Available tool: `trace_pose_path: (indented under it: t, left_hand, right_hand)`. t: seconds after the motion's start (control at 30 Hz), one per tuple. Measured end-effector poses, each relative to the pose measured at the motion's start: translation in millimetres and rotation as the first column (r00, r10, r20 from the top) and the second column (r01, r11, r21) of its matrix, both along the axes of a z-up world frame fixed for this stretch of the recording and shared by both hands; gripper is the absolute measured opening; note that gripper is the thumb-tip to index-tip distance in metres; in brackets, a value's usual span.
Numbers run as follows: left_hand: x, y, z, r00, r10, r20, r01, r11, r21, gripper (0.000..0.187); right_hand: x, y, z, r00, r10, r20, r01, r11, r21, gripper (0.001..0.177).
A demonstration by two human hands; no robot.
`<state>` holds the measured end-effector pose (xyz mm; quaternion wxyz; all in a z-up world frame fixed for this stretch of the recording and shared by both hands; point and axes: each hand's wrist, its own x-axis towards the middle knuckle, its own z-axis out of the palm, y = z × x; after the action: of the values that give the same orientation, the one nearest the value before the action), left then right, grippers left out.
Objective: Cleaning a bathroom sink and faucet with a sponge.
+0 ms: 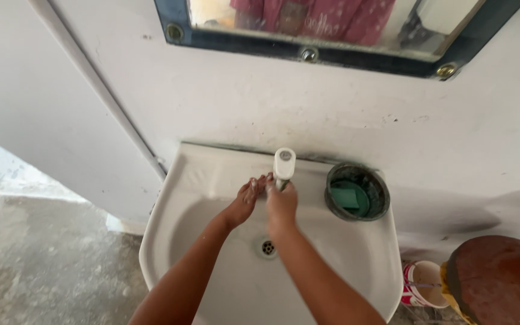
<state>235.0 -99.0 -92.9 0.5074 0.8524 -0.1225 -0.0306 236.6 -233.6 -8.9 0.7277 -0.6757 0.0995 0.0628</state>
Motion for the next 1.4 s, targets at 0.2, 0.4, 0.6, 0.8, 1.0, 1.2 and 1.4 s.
trace_pose_path:
  t: [0.2,0.4,0.6,0.8,1.0,1.2,1.4]
  left_hand:
    - [30,14,-91,0.979,-0.033,0.199,0.010,0.993,0.115,0.072]
    - [14,4,-39,0.998,0.054,-0.044,-0.055,0.998,-0.012,0.068]
    - [19,7,-56,0.997,0.007,0.081,-0.013,0.997,0.077,0.068]
    - [-1,1,12,0.999,-0.007,-0.039,0.006,1.000,-0.015,0.069]
    - [22,-5,25,0.982,-0.041,-0.183,-0.078,0.801,-0.594,0.054]
    - [38,-4,59,0.993,-0.067,-0.096,-0.001,0.816,-0.577,0.061]
    - [52,6,92,0.965,-0.154,-0.211,-0.006,0.794,-0.608,0.063]
  right_hand:
    - [7,-19,-3,0.961,0.161,-0.226,-0.069,0.928,0.366,0.024]
    - [24,-38,-33,0.741,0.665,-0.093,-0.260,0.412,0.873,0.029]
    - [-12,-18,-5,0.805,0.561,0.194,-0.251,0.025,0.968,0.036]
    - [-20,-14,10,0.957,0.212,-0.199,-0.050,0.795,0.605,0.042]
    - [-23,-33,-50,0.997,0.078,-0.013,-0.079,0.991,-0.109,0.062]
    - [-49,-57,-15,0.992,-0.010,-0.123,-0.011,0.986,-0.169,0.049]
    - [-47,-54,-12,0.958,-0.063,-0.278,0.128,0.967,0.222,0.037]
